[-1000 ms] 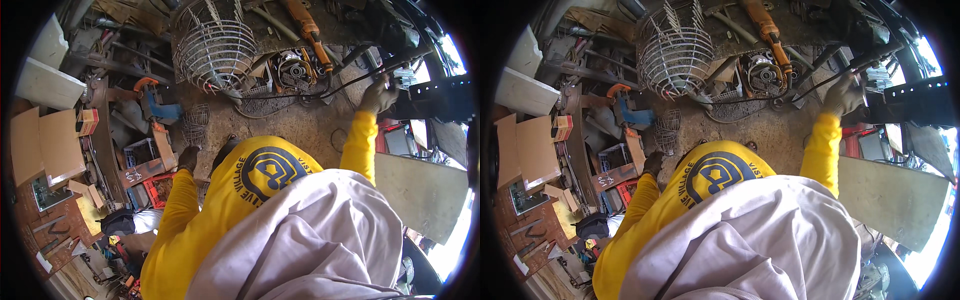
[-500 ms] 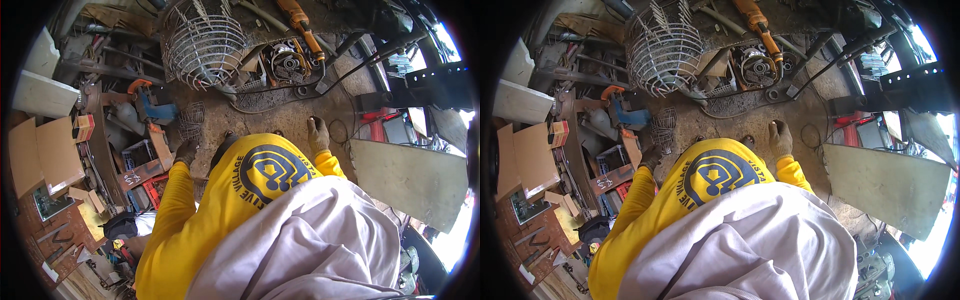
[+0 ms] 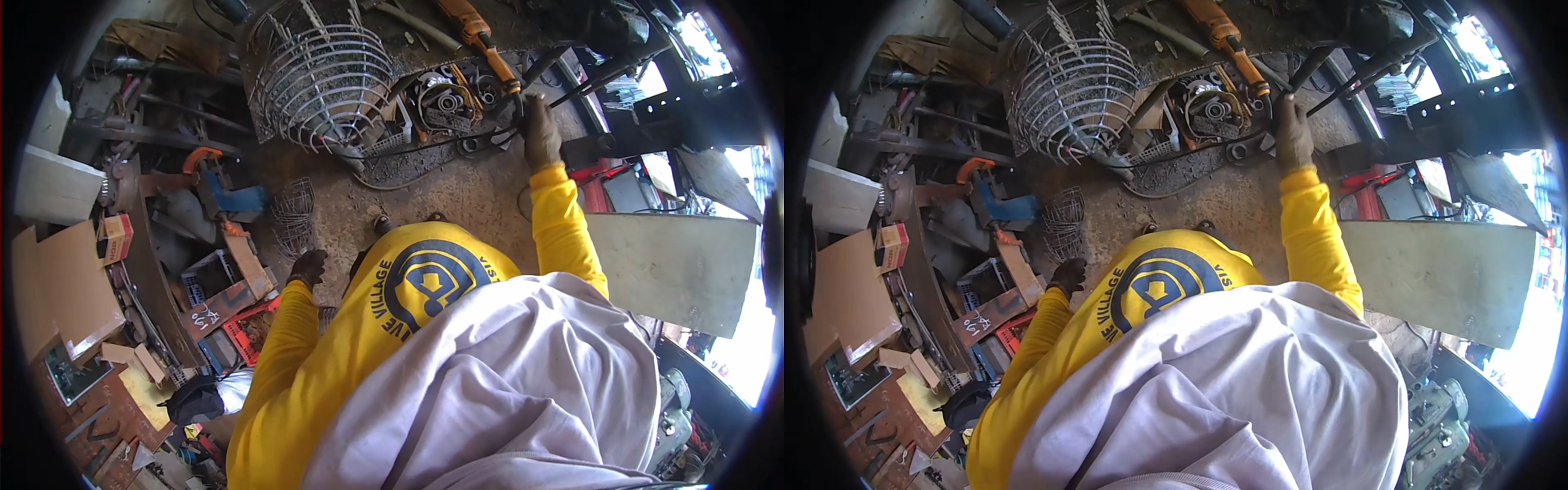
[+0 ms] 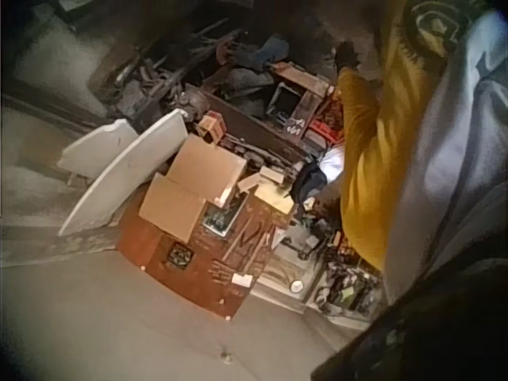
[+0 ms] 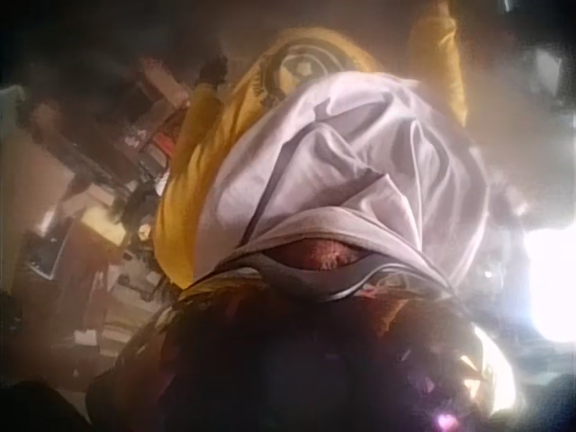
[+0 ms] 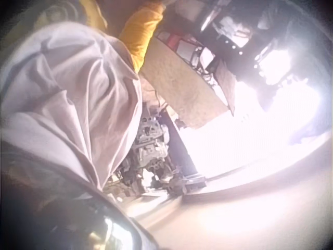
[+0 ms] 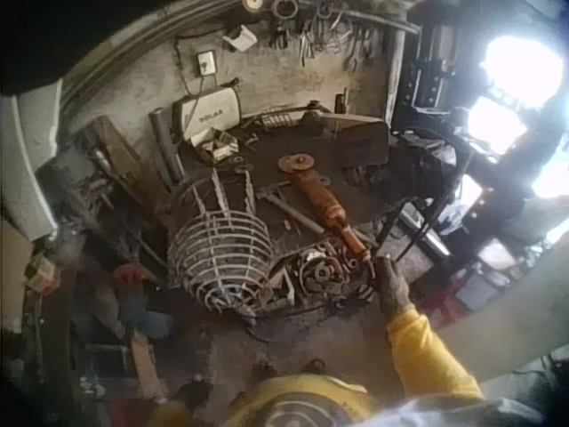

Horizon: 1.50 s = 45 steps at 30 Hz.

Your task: The person hammers a metal pipe, aligns a small metal piece onto a wire cage, and then welds the pieces together using a welding torch. They then use an angle grinder to smooth the metal.

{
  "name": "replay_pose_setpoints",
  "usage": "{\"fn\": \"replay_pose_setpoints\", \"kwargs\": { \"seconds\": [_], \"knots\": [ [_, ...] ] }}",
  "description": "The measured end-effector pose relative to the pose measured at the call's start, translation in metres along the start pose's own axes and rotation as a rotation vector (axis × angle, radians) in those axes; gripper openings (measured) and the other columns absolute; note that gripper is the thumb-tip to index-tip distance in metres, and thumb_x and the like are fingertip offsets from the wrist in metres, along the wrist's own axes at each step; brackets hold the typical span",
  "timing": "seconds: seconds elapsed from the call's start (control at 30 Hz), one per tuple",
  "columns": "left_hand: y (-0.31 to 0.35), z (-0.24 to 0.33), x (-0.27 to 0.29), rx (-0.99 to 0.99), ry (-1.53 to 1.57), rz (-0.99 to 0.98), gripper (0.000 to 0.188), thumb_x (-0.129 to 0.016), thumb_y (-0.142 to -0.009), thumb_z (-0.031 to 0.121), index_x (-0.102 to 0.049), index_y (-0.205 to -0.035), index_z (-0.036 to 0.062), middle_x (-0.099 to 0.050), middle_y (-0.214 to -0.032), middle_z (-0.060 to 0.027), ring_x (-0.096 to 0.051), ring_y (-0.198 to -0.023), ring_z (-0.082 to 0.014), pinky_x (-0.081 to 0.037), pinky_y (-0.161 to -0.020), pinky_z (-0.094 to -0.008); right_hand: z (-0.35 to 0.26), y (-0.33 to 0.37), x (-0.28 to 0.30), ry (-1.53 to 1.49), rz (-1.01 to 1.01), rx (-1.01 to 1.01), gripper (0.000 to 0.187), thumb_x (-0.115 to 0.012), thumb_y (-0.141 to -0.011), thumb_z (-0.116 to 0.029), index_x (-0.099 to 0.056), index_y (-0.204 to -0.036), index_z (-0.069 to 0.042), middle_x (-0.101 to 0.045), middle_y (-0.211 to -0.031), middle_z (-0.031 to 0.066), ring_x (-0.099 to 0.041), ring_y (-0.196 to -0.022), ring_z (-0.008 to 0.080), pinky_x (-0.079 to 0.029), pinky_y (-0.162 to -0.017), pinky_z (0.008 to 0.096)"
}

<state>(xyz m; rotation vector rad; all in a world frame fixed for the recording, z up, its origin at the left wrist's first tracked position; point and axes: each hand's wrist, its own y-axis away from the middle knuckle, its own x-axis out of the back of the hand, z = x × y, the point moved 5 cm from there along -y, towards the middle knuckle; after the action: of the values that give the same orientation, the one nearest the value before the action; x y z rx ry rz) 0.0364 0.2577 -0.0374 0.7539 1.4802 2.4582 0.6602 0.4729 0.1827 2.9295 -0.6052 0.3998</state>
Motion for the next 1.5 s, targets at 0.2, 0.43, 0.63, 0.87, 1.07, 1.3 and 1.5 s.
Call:
{"fn": "replay_pose_setpoints", "kwargs": {
  "seconds": [0.2,0.43,0.63,0.87,1.07,1.3,1.5],
  "knots": [
    [0.023,0.006,-0.036,0.102,0.169,-0.002,0.036,-0.056,-0.093,0.037,-0.058,-0.119,0.0122,-0.059,-0.103,-0.005,-0.06,-0.083,-0.0196,-0.054,-0.072,-0.0422,-0.032,-0.056,-0.025,-0.712,-0.537,-0.488,0.042,-0.048,-0.105,-0.035,-0.06,-0.122,0.001,-0.067,-0.106,0.0106,-0.066,-0.093,0.0168,-0.055,-0.086,0.0266],
    [0.041,-0.048,-0.105,0.137,0.428,0.074,0.037,-0.059,-0.091,0.032,-0.061,-0.121,0.0113,-0.062,-0.1,-0.0066,-0.063,-0.083,-0.0209,-0.053,-0.065,-0.0411,-0.041,-0.089,-0.06,-0.622,-0.709,-0.497,0.035,-0.064,-0.096,-0.031,-0.058,-0.119,-0.004,-0.066,-0.092,0.0088,-0.068,-0.076,0.0196,-0.058,-0.063,0.0292],
    [0.06,0.001,-0.2,-0.22,0.005,0.277,0.032,-0.056,-0.093,0.018,-0.061,-0.123,0.0103,-0.065,-0.115,-0.0143,-0.065,-0.101,-0.0282,-0.054,-0.084,-0.0415,-0.033,-0.085,-0.07,-0.835,-0.905,-0.7,0.016,-0.066,-0.093,-0.018,-0.057,-0.096,-0.005,-0.058,-0.074,0.0015,-0.059,-0.059,0.0115,-0.052,-0.051,0.0221],
    [0.188,0.244,-0.249,-0.727,-0.152,0.68,0.044,-0.063,-0.096,0.025,-0.057,-0.134,0.0033,-0.067,-0.12,-0.0102,-0.064,-0.109,-0.0168,-0.052,-0.095,-0.0319,-0.047,-0.078,0.001,-0.046,-0.793,-0.076,0.018,-0.063,-0.092,-0.019,-0.058,-0.097,-0.003,-0.057,-0.069,0.0017,-0.053,-0.053,0.0092,-0.043,-0.047,0.0243],
    [0.255,0.443,-0.253,-1.18,0.399,0.435,0.062,-0.074,-0.091,0.031,-0.048,-0.14,0.0028,-0.057,-0.133,-0.0145,-0.059,-0.117,-0.0227,-0.051,-0.099,-0.0343,-0.052,-0.023,0.102,0.368,-0.579,0.423,0.035,-0.071,-0.081,-0.014,-0.057,-0.11,-0.001,-0.062,-0.079,0.0101,-0.061,-0.067,0.0176,-0.05,-0.06,0.0328],
    [0.239,0.472,-0.304,-0.948,1.455,0.223,0.069,-0.085,-0.078,0.032,-0.051,-0.128,-0.0009,-0.063,-0.114,-0.0082,-0.065,-0.102,-0.0215,-0.055,-0.092,-0.0368,-0.062,0.039,0.128,0.647,-0.657,0.624,0.059,-0.08,-0.076,-0.016,-0.053,-0.126,0.0,-0.068,-0.1,0.0193,-0.07,-0.089,0.0329,-0.055,-0.078,0.0402],
    [0.231,0.452,-0.316,-1.048,1.41,-0.121,0.067,-0.085,-0.077,0.019,-0.051,-0.132,0.001,-0.064,-0.115,-0.0092,-0.063,-0.107,-0.0206,-0.054,-0.093,-0.0361,-0.058,0.043,0.106,0.58,-1.328,0.145,0.063,-0.082,-0.073,-0.011,-0.055,-0.129,0.001,-0.07,-0.107,0.0085,-0.066,-0.096,0.0159,-0.054,-0.086,0.0326]
  ]
}}
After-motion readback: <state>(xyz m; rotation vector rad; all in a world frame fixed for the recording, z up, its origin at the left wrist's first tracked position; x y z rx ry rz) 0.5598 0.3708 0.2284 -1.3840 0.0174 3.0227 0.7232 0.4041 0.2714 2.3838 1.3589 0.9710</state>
